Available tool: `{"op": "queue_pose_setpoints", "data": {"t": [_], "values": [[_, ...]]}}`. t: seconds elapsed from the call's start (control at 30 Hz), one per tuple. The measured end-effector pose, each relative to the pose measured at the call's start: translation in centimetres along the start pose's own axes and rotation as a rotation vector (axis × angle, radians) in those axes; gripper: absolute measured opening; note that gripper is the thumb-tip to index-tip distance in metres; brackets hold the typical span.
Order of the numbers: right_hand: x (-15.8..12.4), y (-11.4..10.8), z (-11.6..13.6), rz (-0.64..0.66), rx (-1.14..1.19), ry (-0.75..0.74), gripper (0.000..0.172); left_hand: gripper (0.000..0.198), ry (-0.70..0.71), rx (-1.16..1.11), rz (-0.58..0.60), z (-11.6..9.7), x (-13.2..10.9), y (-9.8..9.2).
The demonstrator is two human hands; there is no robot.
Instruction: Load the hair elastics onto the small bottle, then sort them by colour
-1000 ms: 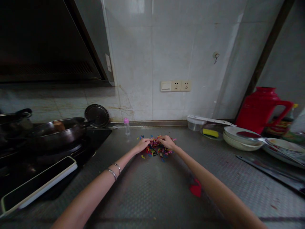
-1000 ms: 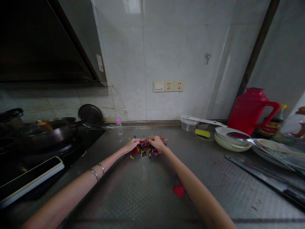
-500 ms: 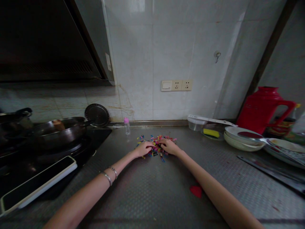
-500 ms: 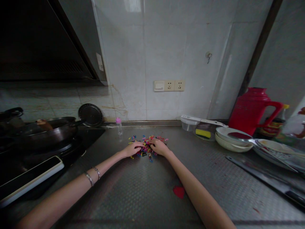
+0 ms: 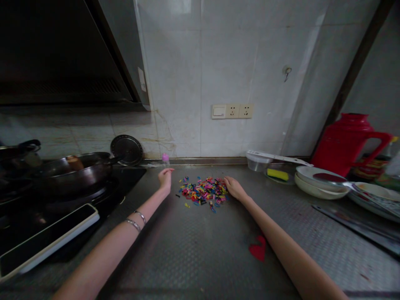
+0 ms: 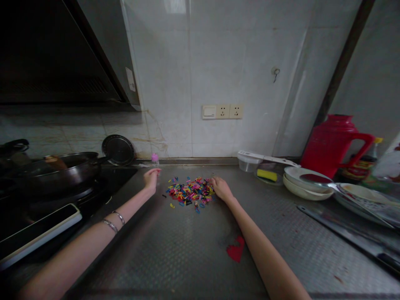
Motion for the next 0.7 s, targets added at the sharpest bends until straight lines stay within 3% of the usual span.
{"op": "queue_pose_setpoints", "data": {"t": [0.17, 0.27, 0.37, 0.47, 0.7], "values": [[-0.5, -0.2, 1.0, 0.067, 0.086, -0.069, 0.045, 0.035, 0.041, 0.289, -0.2, 0.0, 3.6, -1.9], [-0.7, -0.6, 2.0, 0.069, 0.207, -0.029, 0.054, 0.05, 0.073, 0.461, -0.139, -0.2, 5.0, -1.8], [-0.6, -0.7, 2.3, 0.008, 0.349, 0.032, 0.057, 0.064, 0.065, 0.487, -0.02, -0.1, 5.9, -1.1], [-0.6, -0.7, 2.1, -0.052, 0.427, 0.043, 0.055, 0.072, 0.042, 0.49, 0.009, 0.2, 6.6, -0.5], [-1.1, -1.6, 2.1, -0.17, 0.335, 0.009, 0.049, 0.06, -0.004, 0.513, -0.004, 1.0, 6.8, -0.1]]}}
Point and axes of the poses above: each hand's wrist, its own x-axis towards the middle knuckle, its own y-axis out of the palm, z = x × y, the point moved 3 cm from there along x, towards the middle knuckle, and after that the axes turned 1 degree about -z, right-handed, at the moved point
